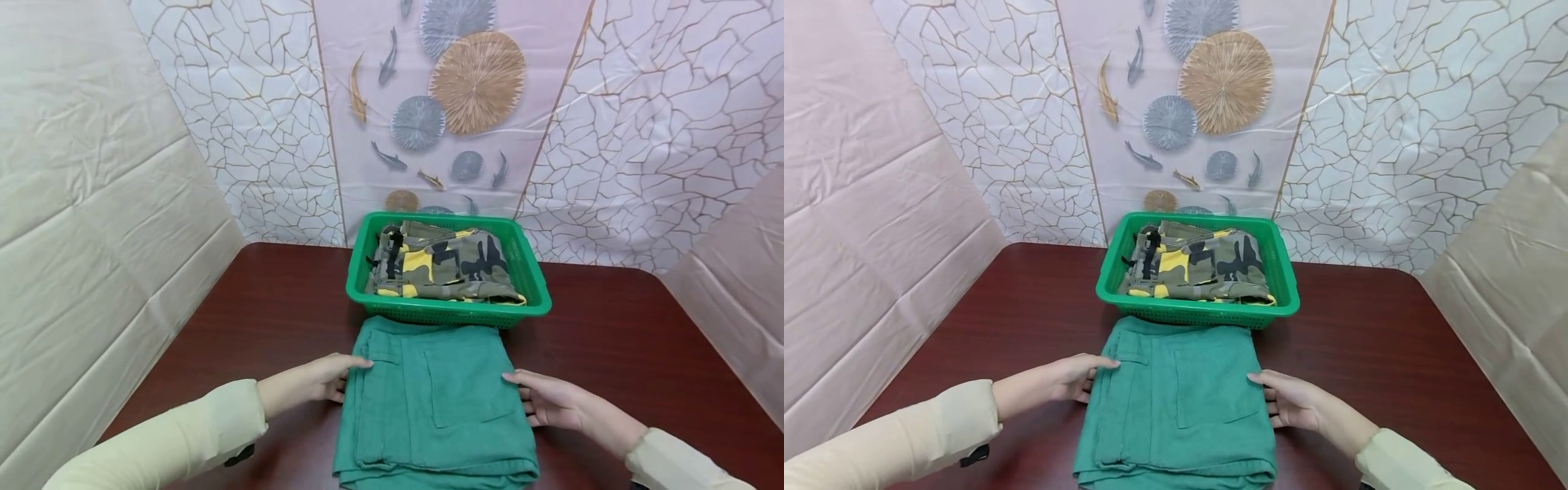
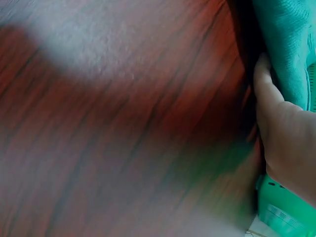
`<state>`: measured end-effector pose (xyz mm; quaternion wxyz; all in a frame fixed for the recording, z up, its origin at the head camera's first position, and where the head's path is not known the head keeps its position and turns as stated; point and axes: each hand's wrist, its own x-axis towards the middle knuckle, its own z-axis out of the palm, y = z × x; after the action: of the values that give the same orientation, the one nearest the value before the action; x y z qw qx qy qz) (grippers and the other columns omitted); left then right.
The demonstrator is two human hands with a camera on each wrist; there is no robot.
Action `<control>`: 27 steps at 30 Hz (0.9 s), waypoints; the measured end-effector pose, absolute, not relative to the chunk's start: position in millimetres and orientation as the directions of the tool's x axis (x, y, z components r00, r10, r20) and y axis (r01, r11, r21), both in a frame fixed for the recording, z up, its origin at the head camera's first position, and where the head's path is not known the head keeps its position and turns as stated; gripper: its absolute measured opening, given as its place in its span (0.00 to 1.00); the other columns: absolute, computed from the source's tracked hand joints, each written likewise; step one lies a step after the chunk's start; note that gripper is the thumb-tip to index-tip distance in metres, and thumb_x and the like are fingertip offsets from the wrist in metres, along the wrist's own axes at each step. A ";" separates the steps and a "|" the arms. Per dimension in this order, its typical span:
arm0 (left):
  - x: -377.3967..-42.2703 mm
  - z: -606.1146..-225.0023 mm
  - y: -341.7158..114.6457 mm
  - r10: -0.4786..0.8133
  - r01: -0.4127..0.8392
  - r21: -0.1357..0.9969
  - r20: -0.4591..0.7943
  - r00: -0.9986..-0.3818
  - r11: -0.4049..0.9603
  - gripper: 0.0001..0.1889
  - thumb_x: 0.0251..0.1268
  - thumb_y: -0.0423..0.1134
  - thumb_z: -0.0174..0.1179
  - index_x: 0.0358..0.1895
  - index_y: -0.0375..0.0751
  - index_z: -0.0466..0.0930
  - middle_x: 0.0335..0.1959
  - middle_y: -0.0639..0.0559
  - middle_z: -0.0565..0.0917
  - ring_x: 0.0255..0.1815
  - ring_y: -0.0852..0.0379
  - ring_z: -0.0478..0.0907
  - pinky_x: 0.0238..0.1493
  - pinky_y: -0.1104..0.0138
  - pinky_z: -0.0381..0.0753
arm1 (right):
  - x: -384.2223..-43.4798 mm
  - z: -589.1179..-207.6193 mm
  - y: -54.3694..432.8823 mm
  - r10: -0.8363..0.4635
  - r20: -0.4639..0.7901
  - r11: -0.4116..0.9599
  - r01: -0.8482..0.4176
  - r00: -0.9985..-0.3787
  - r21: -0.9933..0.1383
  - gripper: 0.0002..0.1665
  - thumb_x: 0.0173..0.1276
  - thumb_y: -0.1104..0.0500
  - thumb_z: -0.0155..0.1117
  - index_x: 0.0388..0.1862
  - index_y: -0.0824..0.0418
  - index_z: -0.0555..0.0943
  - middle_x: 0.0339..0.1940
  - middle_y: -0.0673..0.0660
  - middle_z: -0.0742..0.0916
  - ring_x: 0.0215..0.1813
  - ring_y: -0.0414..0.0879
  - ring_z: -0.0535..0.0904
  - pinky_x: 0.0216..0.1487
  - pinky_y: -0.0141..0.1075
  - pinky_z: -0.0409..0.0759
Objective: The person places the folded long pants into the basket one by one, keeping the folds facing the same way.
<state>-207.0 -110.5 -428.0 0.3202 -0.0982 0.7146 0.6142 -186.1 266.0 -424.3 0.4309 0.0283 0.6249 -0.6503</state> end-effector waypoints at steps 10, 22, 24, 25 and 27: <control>-217.1 -437.9 -102.1 0.304 -0.535 0.823 -0.567 -0.765 0.190 0.31 0.62 0.50 0.59 0.63 0.33 0.68 0.53 0.43 0.81 0.48 0.52 0.82 0.51 0.57 0.80 | -184.6 -436.7 256.1 -0.603 -0.496 0.042 0.597 -0.624 -0.801 0.46 0.76 0.49 0.45 0.74 0.69 0.32 0.55 0.49 0.79 0.57 0.42 0.76 0.64 0.44 0.71; -219.7 -445.0 -105.3 0.420 -0.539 0.827 -0.552 -0.721 0.161 0.28 0.62 0.38 0.62 0.65 0.34 0.66 0.52 0.44 0.82 0.51 0.51 0.81 0.56 0.56 0.78 | -185.4 -451.6 246.7 -0.573 -0.475 0.018 0.569 -0.668 -0.822 0.46 0.73 0.55 0.51 0.73 0.68 0.34 0.59 0.53 0.75 0.59 0.43 0.74 0.65 0.43 0.69; -219.9 -445.6 -107.1 0.432 -0.529 0.832 -0.544 -0.720 0.166 0.28 0.63 0.36 0.61 0.65 0.33 0.66 0.51 0.44 0.82 0.51 0.51 0.81 0.56 0.56 0.79 | -186.0 -452.0 246.3 -0.566 -0.479 0.022 0.569 -0.670 -0.822 0.45 0.73 0.55 0.51 0.73 0.70 0.36 0.58 0.52 0.76 0.58 0.43 0.74 0.65 0.43 0.70; -220.0 -445.7 -107.9 0.435 -0.525 0.834 -0.541 -0.720 0.169 0.27 0.63 0.36 0.61 0.65 0.33 0.66 0.51 0.45 0.83 0.51 0.51 0.81 0.56 0.56 0.79 | -186.3 -452.0 246.3 -0.560 -0.482 0.023 0.569 -0.674 -0.822 0.44 0.73 0.56 0.51 0.73 0.70 0.37 0.57 0.52 0.77 0.58 0.43 0.75 0.64 0.43 0.70; -220.4 -445.9 -109.5 0.431 -0.522 0.835 -0.542 -0.722 0.176 0.27 0.63 0.35 0.61 0.64 0.34 0.67 0.50 0.46 0.83 0.49 0.52 0.82 0.55 0.57 0.79 | -187.2 -451.8 246.2 -0.551 -0.486 0.024 0.569 -0.679 -0.822 0.43 0.73 0.57 0.52 0.73 0.71 0.40 0.55 0.51 0.78 0.56 0.42 0.76 0.64 0.43 0.71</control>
<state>-220.4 -109.5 -445.9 0.3715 -0.0339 0.6709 0.6409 -187.2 246.2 -451.8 0.4008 0.0079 0.5927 -0.6985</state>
